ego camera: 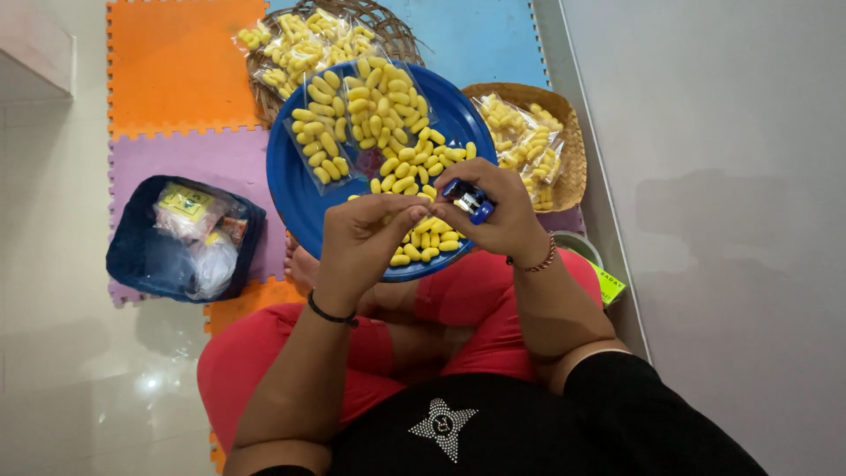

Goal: The person is manually sorting yellow snacks into a blue tray and sealing small plastic bags using a hand stapler.

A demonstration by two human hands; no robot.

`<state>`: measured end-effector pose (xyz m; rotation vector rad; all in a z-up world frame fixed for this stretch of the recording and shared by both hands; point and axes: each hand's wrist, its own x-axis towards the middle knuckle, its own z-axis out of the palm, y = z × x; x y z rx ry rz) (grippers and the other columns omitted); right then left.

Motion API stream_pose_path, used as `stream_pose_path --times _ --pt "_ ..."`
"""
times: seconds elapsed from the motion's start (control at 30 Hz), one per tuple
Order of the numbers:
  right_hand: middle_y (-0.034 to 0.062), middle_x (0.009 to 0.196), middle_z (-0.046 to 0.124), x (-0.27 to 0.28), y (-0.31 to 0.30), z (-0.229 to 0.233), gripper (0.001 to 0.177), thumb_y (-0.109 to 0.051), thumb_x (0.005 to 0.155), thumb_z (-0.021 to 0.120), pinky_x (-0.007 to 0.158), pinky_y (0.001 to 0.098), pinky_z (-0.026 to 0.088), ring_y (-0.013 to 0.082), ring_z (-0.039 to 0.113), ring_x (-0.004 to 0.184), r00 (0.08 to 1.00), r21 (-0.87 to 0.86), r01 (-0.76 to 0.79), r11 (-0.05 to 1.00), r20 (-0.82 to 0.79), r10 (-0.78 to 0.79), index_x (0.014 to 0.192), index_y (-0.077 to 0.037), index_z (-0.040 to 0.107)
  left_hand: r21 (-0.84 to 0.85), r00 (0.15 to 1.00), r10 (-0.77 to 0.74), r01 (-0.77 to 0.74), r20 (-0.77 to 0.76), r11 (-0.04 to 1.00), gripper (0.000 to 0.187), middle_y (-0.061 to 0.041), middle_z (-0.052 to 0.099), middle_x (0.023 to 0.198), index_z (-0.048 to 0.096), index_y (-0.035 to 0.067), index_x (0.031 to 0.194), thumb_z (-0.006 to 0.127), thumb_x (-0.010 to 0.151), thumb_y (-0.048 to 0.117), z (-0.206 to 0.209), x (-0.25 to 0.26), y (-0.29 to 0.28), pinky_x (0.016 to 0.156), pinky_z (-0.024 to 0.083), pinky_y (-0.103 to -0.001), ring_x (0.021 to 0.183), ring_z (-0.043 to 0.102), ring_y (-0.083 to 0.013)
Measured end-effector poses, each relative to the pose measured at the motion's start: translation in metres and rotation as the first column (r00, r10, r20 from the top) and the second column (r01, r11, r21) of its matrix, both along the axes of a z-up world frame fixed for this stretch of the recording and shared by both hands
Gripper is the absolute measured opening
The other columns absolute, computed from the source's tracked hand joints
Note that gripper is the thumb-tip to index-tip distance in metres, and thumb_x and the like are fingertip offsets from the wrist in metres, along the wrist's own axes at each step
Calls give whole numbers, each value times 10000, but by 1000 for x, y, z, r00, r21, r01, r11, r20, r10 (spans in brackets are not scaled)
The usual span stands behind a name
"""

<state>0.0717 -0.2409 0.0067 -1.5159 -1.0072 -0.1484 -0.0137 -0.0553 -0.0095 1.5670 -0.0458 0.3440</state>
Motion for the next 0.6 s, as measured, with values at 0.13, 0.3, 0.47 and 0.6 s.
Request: stream_pose_path --times 0.13,0.3,0.47,0.6 --pt "127 808 728 2 -1 2 238 -22 870 809 709 351 592 245 737 722 1000 -7 -26 1000 0 26 1074 18 695 -7 1000 -5 5 -3 1000 114 -178 789 913 829 67 1023 794 915 58 6 -1 0 796 617 -366 853 770 -282" --pt "134 820 731 1 -1 -2 229 -34 870 811 719 351 598 266 749 735 1000 -39 -5 999 31 6 1068 22 711 49 998 -9 6 65 999 107 -153 792 870 824 74 1018 780 921 58 17 -7 -2 753 608 -365 852 772 -267" --pt "142 817 731 1 -2 0 215 -14 878 799 711 361 594 275 743 728 999 -51 -12 999 33 14 1070 21 709 56 995 -32 27 89 998 112 -164 793 882 826 80 1023 761 935 53 13 -4 2 746 599 -374 857 772 -295" --pt "162 811 726 1 -3 1 214 15 873 783 712 376 598 299 739 717 1000 -65 -9 998 21 11 1074 19 710 40 994 -29 25 101 999 122 -164 794 906 821 73 1041 734 956 75 8 -4 4 768 593 -374 893 769 -308"
